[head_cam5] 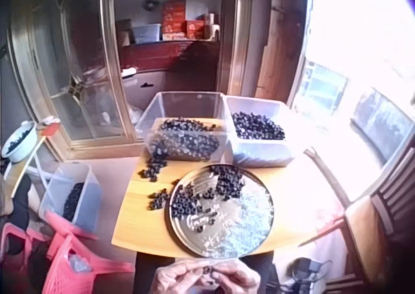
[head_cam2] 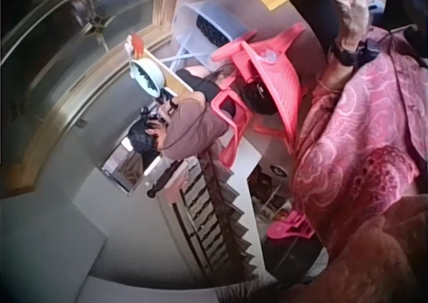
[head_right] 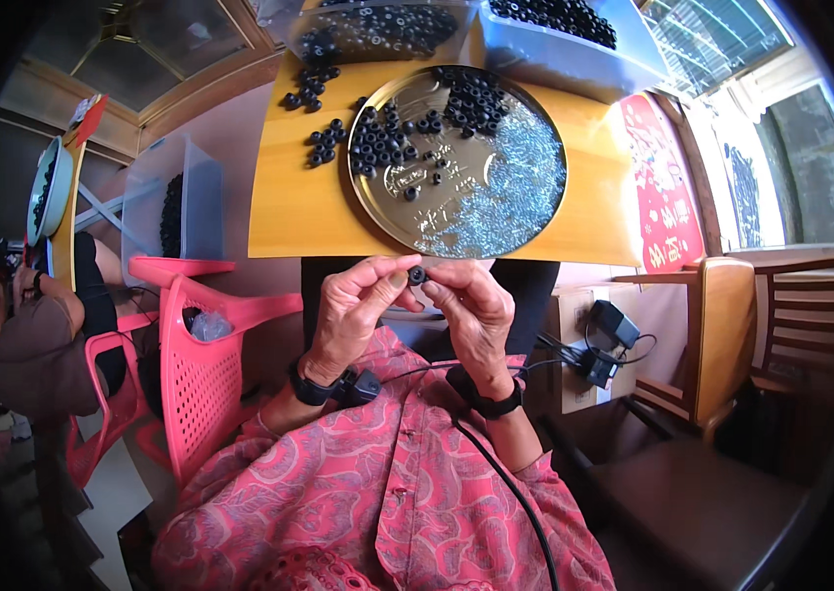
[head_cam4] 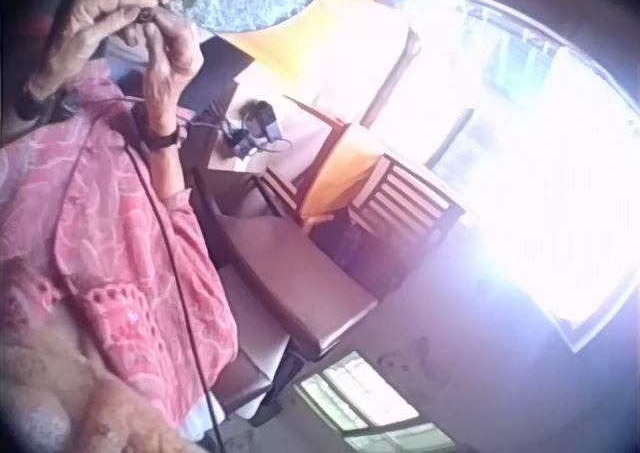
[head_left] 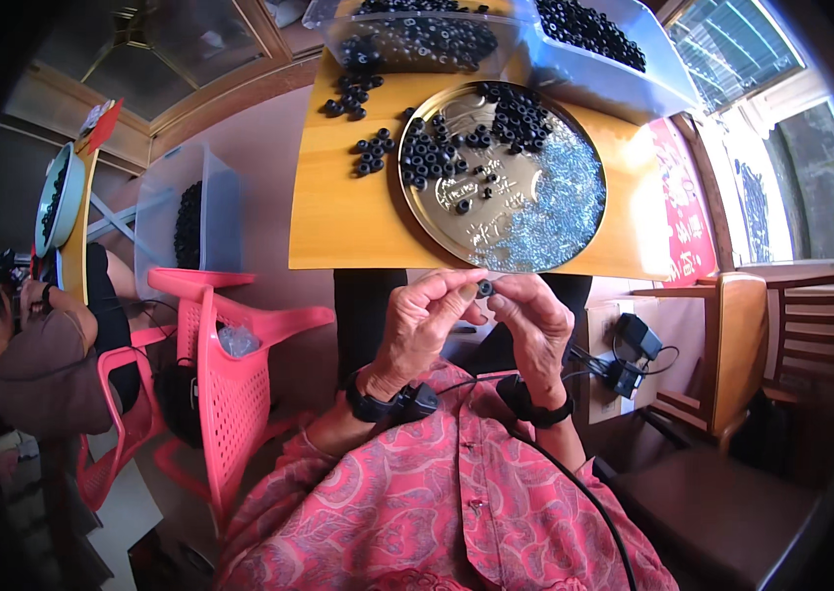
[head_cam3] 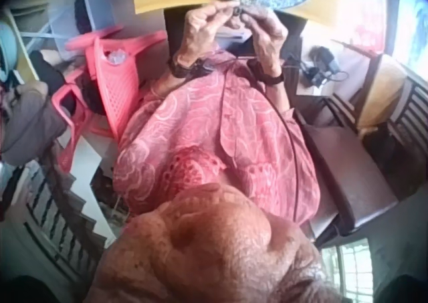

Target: The person picks up a black ring and a small metal piece from a tray, presses the metal piece into the ring, and places the assembled unit back onto the tray.

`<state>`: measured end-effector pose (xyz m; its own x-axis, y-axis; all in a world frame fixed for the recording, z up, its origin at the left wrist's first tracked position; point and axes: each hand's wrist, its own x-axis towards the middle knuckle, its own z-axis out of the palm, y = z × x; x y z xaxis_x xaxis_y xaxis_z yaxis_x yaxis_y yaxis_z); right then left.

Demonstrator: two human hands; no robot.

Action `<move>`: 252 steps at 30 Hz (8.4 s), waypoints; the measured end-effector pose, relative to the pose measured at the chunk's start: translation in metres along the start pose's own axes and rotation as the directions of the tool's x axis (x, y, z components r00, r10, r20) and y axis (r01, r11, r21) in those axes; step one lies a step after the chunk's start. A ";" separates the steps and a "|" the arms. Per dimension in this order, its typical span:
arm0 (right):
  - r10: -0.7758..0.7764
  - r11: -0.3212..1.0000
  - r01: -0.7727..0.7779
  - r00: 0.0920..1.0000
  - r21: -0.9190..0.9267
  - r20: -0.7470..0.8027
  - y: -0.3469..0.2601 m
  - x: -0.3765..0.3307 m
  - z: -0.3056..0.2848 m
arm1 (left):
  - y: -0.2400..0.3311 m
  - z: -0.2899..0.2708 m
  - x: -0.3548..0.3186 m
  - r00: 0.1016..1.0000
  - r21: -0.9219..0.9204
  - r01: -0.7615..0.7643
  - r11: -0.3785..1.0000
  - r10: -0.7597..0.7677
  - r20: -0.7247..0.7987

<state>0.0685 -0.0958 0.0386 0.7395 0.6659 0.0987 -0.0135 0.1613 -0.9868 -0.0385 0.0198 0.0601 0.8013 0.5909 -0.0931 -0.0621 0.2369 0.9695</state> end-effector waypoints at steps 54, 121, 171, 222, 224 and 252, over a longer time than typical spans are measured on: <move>0.140 0.988 -0.132 0.984 0.078 -0.107 -0.006 0.011 -0.053 | 0.046 -0.033 0.163 0.985 0.315 -0.028 0.949 0.079 -0.151; -0.312 0.536 0.268 0.944 -0.801 0.107 0.006 0.061 -0.014 | -0.034 -0.032 0.036 0.988 -0.454 0.156 0.877 -0.148 0.053; 0.151 0.988 -0.142 0.975 0.065 -0.161 0.004 0.059 -0.033 | -0.032 0.009 0.087 0.841 0.738 -0.395 0.547 0.539 0.050; 0.186 0.942 -0.230 0.964 -0.244 -0.190 -0.005 0.043 -0.008 | -0.037 0.013 0.122 0.933 0.836 -0.284 0.469 0.337 0.129; 0.167 0.934 -0.216 0.968 -0.286 -0.185 -0.006 0.043 -0.005 | -0.038 0.010 0.122 0.923 0.837 -0.305 0.455 0.358 0.142; 0.037 0.973 -0.083 0.977 -0.214 -0.209 -0.007 0.032 0.021 | -0.035 -0.028 0.073 0.947 -0.644 0.291 0.707 -0.117 0.300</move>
<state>0.0780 -0.0602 0.0517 0.8629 0.5043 0.0328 0.0693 -0.0537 -0.9961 0.0053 0.0764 0.0134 0.9443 0.3009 -0.1335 -0.1941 0.8365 0.5125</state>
